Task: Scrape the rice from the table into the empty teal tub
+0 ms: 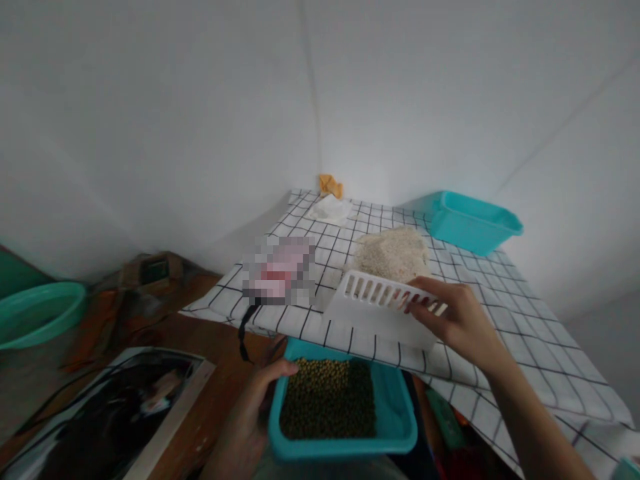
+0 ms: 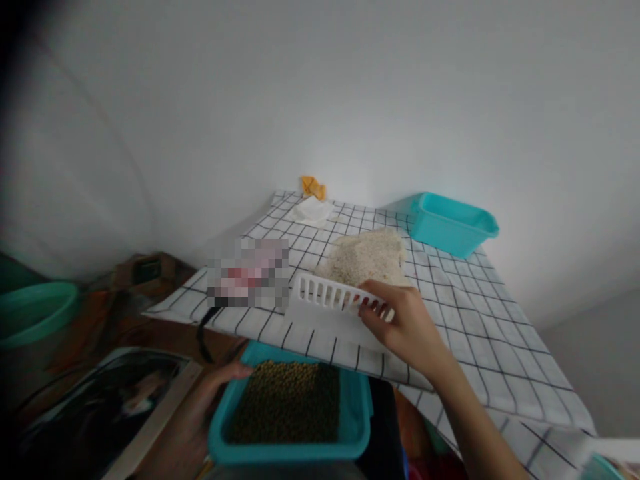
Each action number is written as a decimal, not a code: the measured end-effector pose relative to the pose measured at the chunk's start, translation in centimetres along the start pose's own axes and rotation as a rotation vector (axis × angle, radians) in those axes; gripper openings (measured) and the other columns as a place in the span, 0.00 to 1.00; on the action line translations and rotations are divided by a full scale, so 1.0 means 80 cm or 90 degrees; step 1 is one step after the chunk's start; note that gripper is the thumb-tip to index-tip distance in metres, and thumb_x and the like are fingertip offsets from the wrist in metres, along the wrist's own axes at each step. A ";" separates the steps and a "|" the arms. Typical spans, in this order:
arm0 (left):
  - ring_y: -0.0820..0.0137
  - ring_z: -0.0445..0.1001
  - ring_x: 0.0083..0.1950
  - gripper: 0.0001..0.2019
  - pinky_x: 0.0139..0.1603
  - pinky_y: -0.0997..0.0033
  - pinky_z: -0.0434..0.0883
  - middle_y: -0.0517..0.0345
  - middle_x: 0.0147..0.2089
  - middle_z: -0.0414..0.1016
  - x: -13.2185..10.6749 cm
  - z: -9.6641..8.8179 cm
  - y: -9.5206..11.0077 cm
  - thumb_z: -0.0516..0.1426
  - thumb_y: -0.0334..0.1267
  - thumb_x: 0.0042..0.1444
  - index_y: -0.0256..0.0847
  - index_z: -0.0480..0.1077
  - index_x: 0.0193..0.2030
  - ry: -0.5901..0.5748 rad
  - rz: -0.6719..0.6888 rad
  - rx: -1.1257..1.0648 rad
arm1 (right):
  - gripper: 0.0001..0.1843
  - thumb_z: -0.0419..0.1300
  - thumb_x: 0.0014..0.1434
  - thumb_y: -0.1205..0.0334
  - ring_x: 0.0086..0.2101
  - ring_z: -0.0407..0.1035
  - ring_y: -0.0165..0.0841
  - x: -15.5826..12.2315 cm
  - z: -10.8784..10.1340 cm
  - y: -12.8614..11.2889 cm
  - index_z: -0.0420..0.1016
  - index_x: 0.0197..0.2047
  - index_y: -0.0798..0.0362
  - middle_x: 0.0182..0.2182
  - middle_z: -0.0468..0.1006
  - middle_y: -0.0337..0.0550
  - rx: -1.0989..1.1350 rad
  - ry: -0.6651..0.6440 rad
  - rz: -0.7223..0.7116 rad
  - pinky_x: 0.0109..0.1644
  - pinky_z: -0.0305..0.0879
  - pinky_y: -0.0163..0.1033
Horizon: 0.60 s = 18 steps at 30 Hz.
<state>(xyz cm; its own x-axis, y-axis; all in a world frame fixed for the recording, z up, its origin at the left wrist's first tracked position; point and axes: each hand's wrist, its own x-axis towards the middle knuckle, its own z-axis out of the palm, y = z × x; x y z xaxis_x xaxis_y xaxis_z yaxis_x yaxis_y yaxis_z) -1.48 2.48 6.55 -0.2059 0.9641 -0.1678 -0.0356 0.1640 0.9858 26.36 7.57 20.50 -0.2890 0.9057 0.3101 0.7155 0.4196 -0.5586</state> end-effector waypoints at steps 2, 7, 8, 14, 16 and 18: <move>0.50 0.80 0.42 0.10 0.39 0.55 0.77 0.52 0.32 0.82 0.000 -0.001 0.001 0.62 0.48 0.41 0.47 0.76 0.27 -0.026 -0.050 -0.023 | 0.06 0.56 0.54 0.67 0.24 0.69 0.28 0.007 0.002 0.007 0.74 0.34 0.54 0.23 0.75 0.35 -0.041 0.044 0.041 0.28 0.60 0.31; 0.50 0.79 0.49 0.11 0.44 0.52 0.77 0.51 0.36 0.83 0.000 0.005 0.019 0.57 0.48 0.51 0.46 0.76 0.29 -0.099 -0.150 -0.098 | 0.09 0.56 0.52 0.65 0.22 0.68 0.30 0.021 -0.001 0.039 0.75 0.37 0.54 0.22 0.75 0.37 -0.083 0.143 0.137 0.27 0.59 0.34; 0.50 0.79 0.48 0.11 0.44 0.51 0.77 0.50 0.35 0.83 0.000 0.007 0.022 0.57 0.48 0.51 0.45 0.77 0.29 -0.101 -0.180 -0.110 | 0.11 0.56 0.52 0.65 0.22 0.68 0.31 0.022 -0.004 0.045 0.75 0.38 0.54 0.22 0.75 0.38 -0.074 0.149 0.151 0.27 0.60 0.34; 0.50 0.82 0.40 0.13 0.39 0.50 0.78 0.51 0.31 0.83 0.005 0.003 0.008 0.57 0.49 0.50 0.45 0.77 0.34 -0.073 -0.158 -0.028 | 0.12 0.57 0.49 0.62 0.24 0.70 0.34 0.016 -0.031 0.065 0.76 0.37 0.54 0.24 0.77 0.40 0.001 0.216 0.187 0.28 0.62 0.37; 0.49 0.81 0.43 0.11 0.42 0.50 0.78 0.51 0.33 0.84 0.009 -0.004 -0.005 0.59 0.47 0.49 0.46 0.78 0.34 -0.097 -0.111 0.008 | 0.11 0.57 0.48 0.61 0.24 0.70 0.34 0.014 -0.044 0.072 0.76 0.36 0.54 0.24 0.77 0.40 -0.002 0.269 0.189 0.28 0.63 0.37; 0.48 0.80 0.46 0.08 0.43 0.49 0.77 0.51 0.35 0.84 0.012 -0.010 -0.016 0.61 0.44 0.46 0.45 0.78 0.32 -0.117 -0.072 0.035 | 0.12 0.57 0.48 0.61 0.24 0.69 0.34 0.014 -0.055 0.079 0.76 0.36 0.54 0.24 0.77 0.40 -0.023 0.310 0.187 0.29 0.62 0.37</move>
<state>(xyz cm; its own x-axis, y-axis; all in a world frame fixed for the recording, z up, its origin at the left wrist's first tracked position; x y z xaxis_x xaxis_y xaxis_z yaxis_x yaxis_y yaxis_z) -2.38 3.06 5.14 -0.0215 0.9601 -0.2787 0.0058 0.2789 0.9603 33.40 10.97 20.70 0.2462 0.8480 0.4693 0.7448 0.1444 -0.6515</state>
